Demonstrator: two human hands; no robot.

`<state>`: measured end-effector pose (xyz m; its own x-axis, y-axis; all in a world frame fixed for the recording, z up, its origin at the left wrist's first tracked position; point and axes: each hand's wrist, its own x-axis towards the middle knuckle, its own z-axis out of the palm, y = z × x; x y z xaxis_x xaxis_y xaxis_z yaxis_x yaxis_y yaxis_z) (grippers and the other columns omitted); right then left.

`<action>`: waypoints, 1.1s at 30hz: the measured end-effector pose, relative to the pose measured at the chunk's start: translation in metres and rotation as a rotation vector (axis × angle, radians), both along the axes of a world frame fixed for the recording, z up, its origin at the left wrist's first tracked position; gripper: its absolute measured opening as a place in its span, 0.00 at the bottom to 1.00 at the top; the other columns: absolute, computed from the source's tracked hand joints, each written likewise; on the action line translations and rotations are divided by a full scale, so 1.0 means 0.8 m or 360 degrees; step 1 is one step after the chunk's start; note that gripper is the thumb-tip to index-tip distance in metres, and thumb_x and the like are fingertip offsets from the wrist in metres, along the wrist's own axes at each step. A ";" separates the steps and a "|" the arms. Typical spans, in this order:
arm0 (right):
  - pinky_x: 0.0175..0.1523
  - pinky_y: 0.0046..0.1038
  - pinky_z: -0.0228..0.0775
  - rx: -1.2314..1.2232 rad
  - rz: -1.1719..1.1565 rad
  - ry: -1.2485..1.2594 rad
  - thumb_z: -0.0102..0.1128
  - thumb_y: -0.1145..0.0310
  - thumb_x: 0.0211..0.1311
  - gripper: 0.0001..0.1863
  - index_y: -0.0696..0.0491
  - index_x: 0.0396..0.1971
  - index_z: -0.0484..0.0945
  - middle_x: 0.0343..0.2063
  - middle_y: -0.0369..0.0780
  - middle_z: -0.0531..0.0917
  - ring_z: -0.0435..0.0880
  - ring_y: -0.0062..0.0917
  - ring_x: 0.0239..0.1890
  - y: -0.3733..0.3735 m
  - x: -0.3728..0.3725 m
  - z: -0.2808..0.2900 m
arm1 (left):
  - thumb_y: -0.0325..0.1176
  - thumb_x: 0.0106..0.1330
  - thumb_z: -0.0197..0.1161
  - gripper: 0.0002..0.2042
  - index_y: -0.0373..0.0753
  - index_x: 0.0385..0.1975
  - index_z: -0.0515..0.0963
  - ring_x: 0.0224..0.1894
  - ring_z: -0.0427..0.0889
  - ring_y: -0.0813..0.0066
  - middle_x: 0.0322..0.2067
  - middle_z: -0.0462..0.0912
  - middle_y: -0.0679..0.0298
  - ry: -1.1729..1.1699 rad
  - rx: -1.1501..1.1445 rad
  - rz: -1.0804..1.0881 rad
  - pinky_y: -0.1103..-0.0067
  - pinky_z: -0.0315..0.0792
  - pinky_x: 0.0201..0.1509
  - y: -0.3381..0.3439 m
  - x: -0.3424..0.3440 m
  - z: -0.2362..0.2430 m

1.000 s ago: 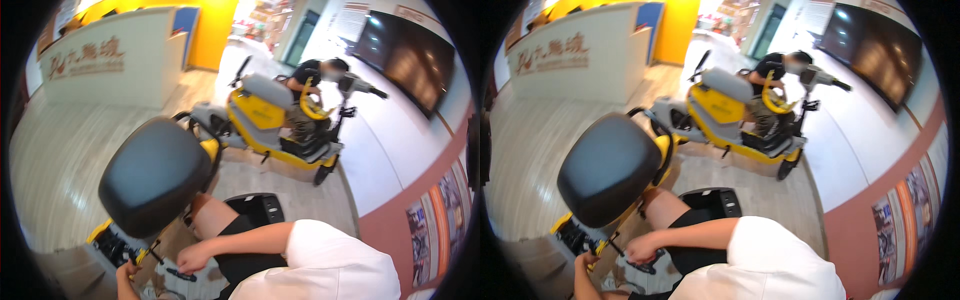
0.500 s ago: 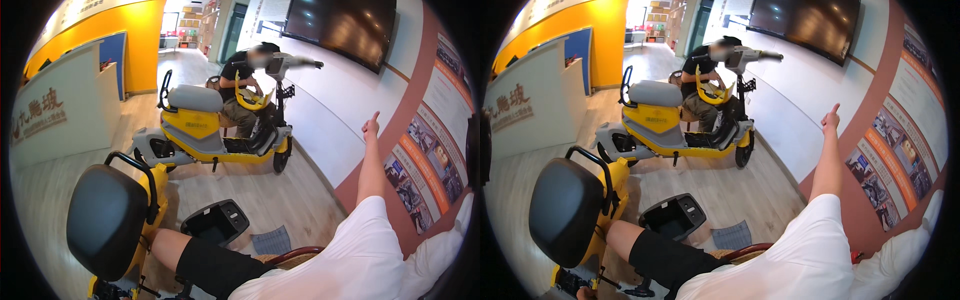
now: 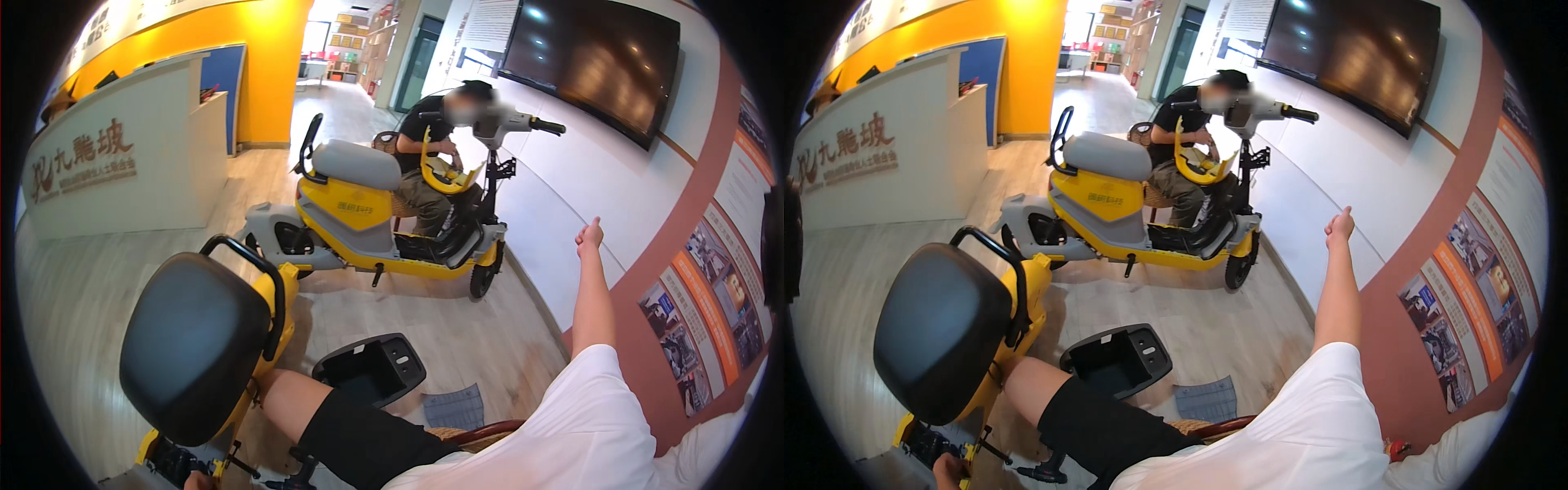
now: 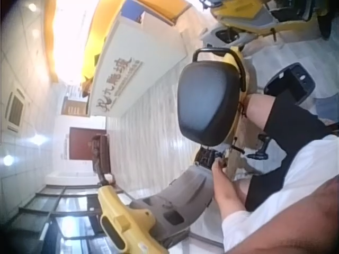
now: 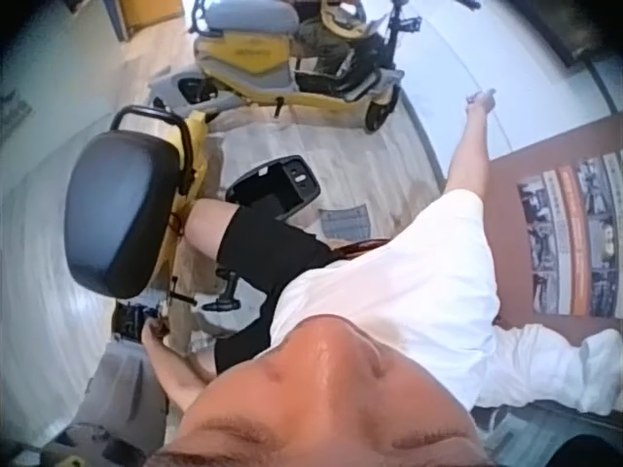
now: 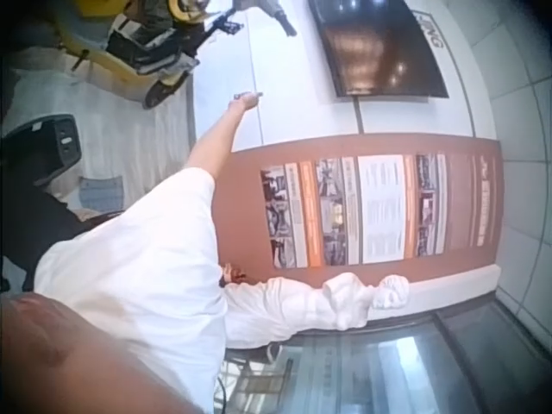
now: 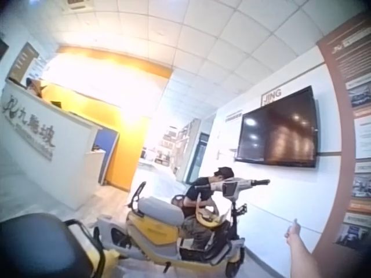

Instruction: Checking and manipulating internal components of a motorcycle's front chassis area.

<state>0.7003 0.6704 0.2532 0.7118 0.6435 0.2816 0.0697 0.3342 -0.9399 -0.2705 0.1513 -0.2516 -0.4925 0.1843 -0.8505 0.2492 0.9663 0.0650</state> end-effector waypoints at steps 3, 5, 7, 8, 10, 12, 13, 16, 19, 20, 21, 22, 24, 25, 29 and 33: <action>0.09 0.24 0.53 -0.0594 0.0133 -0.0925 0.50 0.57 0.66 0.18 0.50 0.18 0.67 0.08 0.32 0.61 0.59 0.19 0.06 0.022 -0.045 -0.071 | 0.42 0.61 0.63 0.17 0.30 0.31 0.80 0.35 0.83 0.66 0.34 0.84 0.57 0.0026 -0.0021 0.0097 0.67 0.75 0.37 -0.043 -0.032 -0.037; 0.14 0.23 0.58 -0.0931 0.0680 -0.1277 0.62 0.60 0.58 0.13 0.51 0.21 0.73 0.13 0.31 0.70 0.65 0.16 0.12 0.013 -0.118 -0.114 | 0.43 0.62 0.63 0.17 0.31 0.32 0.80 0.35 0.82 0.66 0.33 0.83 0.56 -0.0029 0.0239 0.0365 0.67 0.75 0.38 -0.063 -0.031 -0.046; 0.19 0.20 0.59 -0.0976 0.1220 -0.1499 0.70 0.62 0.51 0.14 0.50 0.18 0.72 0.14 0.28 0.70 0.66 0.13 0.15 -0.013 -0.200 -0.133 | 0.44 0.62 0.63 0.17 0.31 0.32 0.80 0.36 0.82 0.65 0.33 0.83 0.55 -0.0056 0.0369 0.0508 0.67 0.75 0.39 -0.069 -0.026 -0.039; 0.17 0.20 0.55 -0.1107 0.1371 -0.1420 0.70 0.63 0.52 0.16 0.49 0.17 0.70 0.13 0.28 0.69 0.64 0.12 0.14 -0.030 -0.230 -0.135 | 0.43 0.62 0.64 0.17 0.32 0.33 0.80 0.36 0.82 0.64 0.34 0.83 0.54 0.0080 0.0196 0.0189 0.66 0.75 0.39 -0.046 -0.018 -0.034; 0.22 0.21 0.58 -0.0913 0.1724 -0.1846 0.70 0.63 0.53 0.16 0.50 0.17 0.69 0.14 0.28 0.69 0.65 0.12 0.17 -0.027 -0.262 -0.171 | 0.43 0.62 0.64 0.17 0.32 0.34 0.80 0.36 0.82 0.62 0.35 0.83 0.54 0.0227 0.0019 -0.0102 0.65 0.75 0.39 -0.038 -0.012 -0.015; 0.26 0.23 0.59 -0.0952 0.1939 -0.2196 0.69 0.61 0.54 0.19 0.52 0.16 0.66 0.15 0.29 0.67 0.64 0.14 0.22 -0.038 -0.308 -0.186 | 0.50 0.56 0.66 0.22 0.34 0.38 0.81 0.41 0.83 0.65 0.39 0.84 0.57 0.0282 -0.0008 -0.0054 0.70 0.75 0.42 -0.033 -0.005 -0.012; 0.29 0.23 0.61 -0.1049 0.2066 -0.2191 0.68 0.61 0.55 0.20 0.53 0.17 0.66 0.16 0.29 0.67 0.64 0.15 0.23 -0.049 -0.335 -0.183 | 0.53 0.53 0.68 0.25 0.36 0.40 0.81 0.44 0.83 0.66 0.41 0.84 0.59 0.0306 -0.0024 -0.0032 0.72 0.75 0.44 -0.033 -0.003 -0.014; 0.31 0.25 0.64 -0.0990 0.2258 -0.2239 0.67 0.60 0.55 0.17 0.55 0.21 0.70 0.18 0.34 0.70 0.67 0.20 0.24 -0.063 -0.395 -0.187 | 0.52 0.53 0.68 0.26 0.35 0.41 0.81 0.47 0.82 0.63 0.43 0.83 0.57 0.0328 -0.0023 -0.0006 0.72 0.75 0.46 -0.052 -0.013 -0.020; 0.33 0.25 0.64 -0.1092 0.2376 -0.2174 0.64 0.62 0.59 0.14 0.55 0.23 0.72 0.19 0.34 0.71 0.68 0.20 0.25 -0.087 -0.435 -0.170 | 0.52 0.54 0.67 0.25 0.35 0.41 0.81 0.47 0.82 0.63 0.44 0.83 0.57 0.0324 -0.0028 -0.0035 0.72 0.75 0.47 -0.036 -0.001 -0.008; 0.34 0.25 0.64 -0.1088 0.2415 -0.2165 0.63 0.62 0.59 0.13 0.55 0.25 0.72 0.20 0.34 0.71 0.68 0.20 0.26 -0.092 -0.446 -0.166 | 0.52 0.54 0.67 0.25 0.35 0.41 0.81 0.47 0.82 0.63 0.44 0.83 0.57 0.0321 -0.0031 -0.0033 0.72 0.75 0.47 -0.037 -0.004 -0.011; 0.34 0.25 0.64 -0.1086 0.2453 -0.2154 0.62 0.63 0.60 0.12 0.55 0.26 0.73 0.20 0.34 0.71 0.68 0.20 0.26 -0.094 -0.452 -0.165 | 0.47 0.56 0.67 0.22 0.32 0.40 0.80 0.41 0.83 0.62 0.39 0.83 0.56 0.0313 0.0033 -0.0076 0.69 0.76 0.42 -0.036 -0.005 -0.009; 0.34 0.25 0.64 -0.1087 0.2456 -0.2161 0.62 0.63 0.60 0.12 0.55 0.26 0.73 0.20 0.34 0.71 0.68 0.20 0.26 -0.093 -0.456 -0.166 | 0.41 0.59 0.67 0.19 0.28 0.38 0.78 0.35 0.84 0.60 0.34 0.83 0.54 0.0304 0.0101 -0.0116 0.66 0.77 0.36 -0.035 -0.004 -0.007; 0.34 0.25 0.64 -0.1042 0.2498 -0.2156 0.62 0.63 0.61 0.12 0.55 0.26 0.73 0.20 0.34 0.71 0.68 0.20 0.26 -0.094 -0.459 -0.169 | 0.41 0.59 0.67 0.19 0.28 0.38 0.79 0.35 0.84 0.61 0.35 0.83 0.54 0.0324 0.0078 -0.0110 0.67 0.77 0.36 -0.031 -0.001 -0.003; 0.34 0.25 0.64 -0.1035 0.2511 -0.2163 0.62 0.63 0.61 0.12 0.55 0.26 0.73 0.20 0.34 0.71 0.68 0.20 0.26 -0.092 -0.463 -0.174 | 0.41 0.59 0.67 0.20 0.28 0.38 0.79 0.36 0.84 0.61 0.36 0.83 0.54 0.0353 0.0053 -0.0097 0.67 0.77 0.36 -0.035 -0.001 -0.002; 0.35 0.24 0.65 -0.1018 0.2589 -0.2121 0.62 0.62 0.61 0.12 0.55 0.28 0.74 0.21 0.35 0.72 0.69 0.20 0.26 -0.094 -0.470 -0.193 | 0.42 0.59 0.67 0.20 0.28 0.39 0.79 0.36 0.84 0.61 0.37 0.83 0.54 0.0274 0.0083 -0.0100 0.66 0.78 0.38 -0.039 -0.002 -0.004; 0.40 0.25 0.70 -0.0762 0.2502 -0.2148 0.61 0.61 0.61 0.14 0.55 0.40 0.76 0.30 0.38 0.78 0.75 0.21 0.31 -0.134 -0.504 -0.218 | 0.45 0.57 0.67 0.23 0.30 0.43 0.78 0.42 0.83 0.61 0.41 0.83 0.55 0.0281 0.0032 -0.0012 0.68 0.76 0.43 -0.030 0.015 0.039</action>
<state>0.2968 0.5634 0.0785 -0.8073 0.5111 -0.2951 0.5777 0.5822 -0.5721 -0.2585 0.1274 -0.2201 -0.6324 0.2050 -0.7470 0.2660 0.9632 0.0391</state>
